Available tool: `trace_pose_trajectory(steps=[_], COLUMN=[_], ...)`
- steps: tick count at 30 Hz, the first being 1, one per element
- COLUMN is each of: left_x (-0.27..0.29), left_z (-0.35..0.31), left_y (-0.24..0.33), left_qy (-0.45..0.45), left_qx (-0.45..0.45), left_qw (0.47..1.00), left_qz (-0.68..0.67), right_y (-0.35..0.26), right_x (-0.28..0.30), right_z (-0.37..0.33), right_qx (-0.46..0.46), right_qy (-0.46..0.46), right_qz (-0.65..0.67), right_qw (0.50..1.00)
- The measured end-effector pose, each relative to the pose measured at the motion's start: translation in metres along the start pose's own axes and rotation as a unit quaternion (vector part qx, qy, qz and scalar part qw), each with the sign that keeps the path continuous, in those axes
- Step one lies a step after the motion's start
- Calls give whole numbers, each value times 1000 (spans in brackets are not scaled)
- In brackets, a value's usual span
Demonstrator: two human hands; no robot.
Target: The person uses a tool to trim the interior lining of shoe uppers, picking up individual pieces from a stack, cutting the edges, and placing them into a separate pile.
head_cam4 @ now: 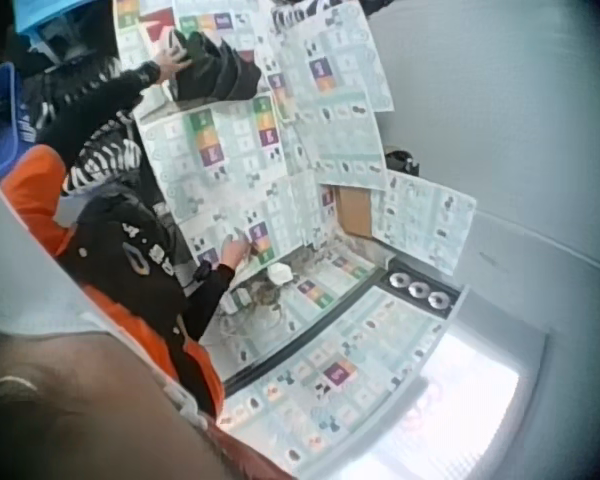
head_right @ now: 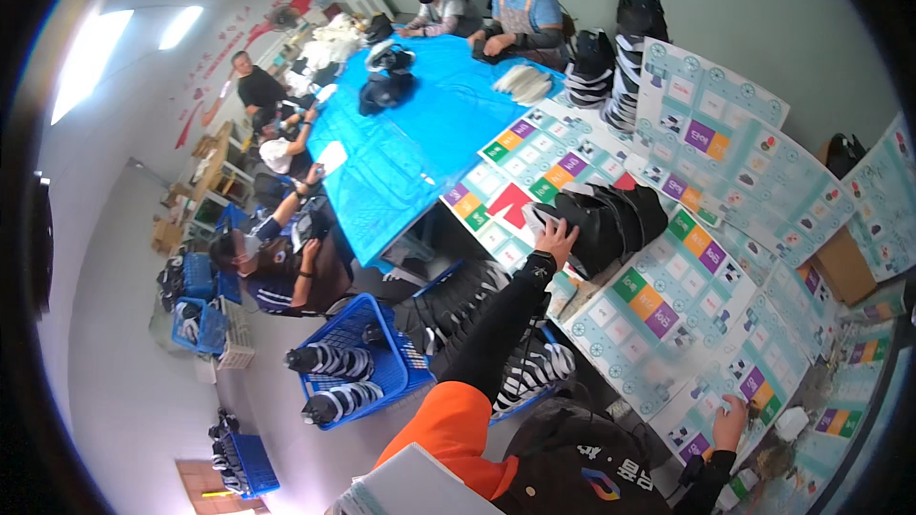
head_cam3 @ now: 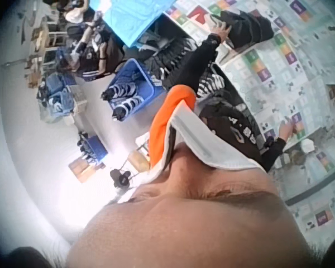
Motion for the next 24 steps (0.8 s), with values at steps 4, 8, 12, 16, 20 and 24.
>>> trace_pose_trajectory(steps=[4, 8, 12, 16, 20, 24], left_x=[1, 60, 97, 120, 34, 36], left_z=[58, 36, 5, -14, -17, -62], left_y=[33, -8, -30, -16, -5, 49], left_qy=[-100, 93, 59, 144, -162, -143], left_qx=[-100, -137, -107, -125, 11, -42], left_qw=[990, 986, 989, 963, 937, 949], left_qz=[-6, -23, -78, -193, -311, -277], right_y=[-1, -76, -100, -102, -161, -205], right_x=[11, 27, 27, 8, -21, -45], right_z=[-27, -22, -11, 7, 43, 59], right_qx=[1, -20, -14, 84, 63, 150], right_qy=[24, -1, -9, -6, -133, -150], right_qz=[67, 33, 101, 41, 95, 118], right_qw=[997, 999, 995, 996, 984, 970])
Point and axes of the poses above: each hand's wrist, its own z-axis towards the middle knuckle, its own x-axis out of the back of the hand, y = z × x, the point moved 7 cm from there along z, towards the middle knuckle, and after that the axes turned 8 degrees about -y, right-handed, at the moved point
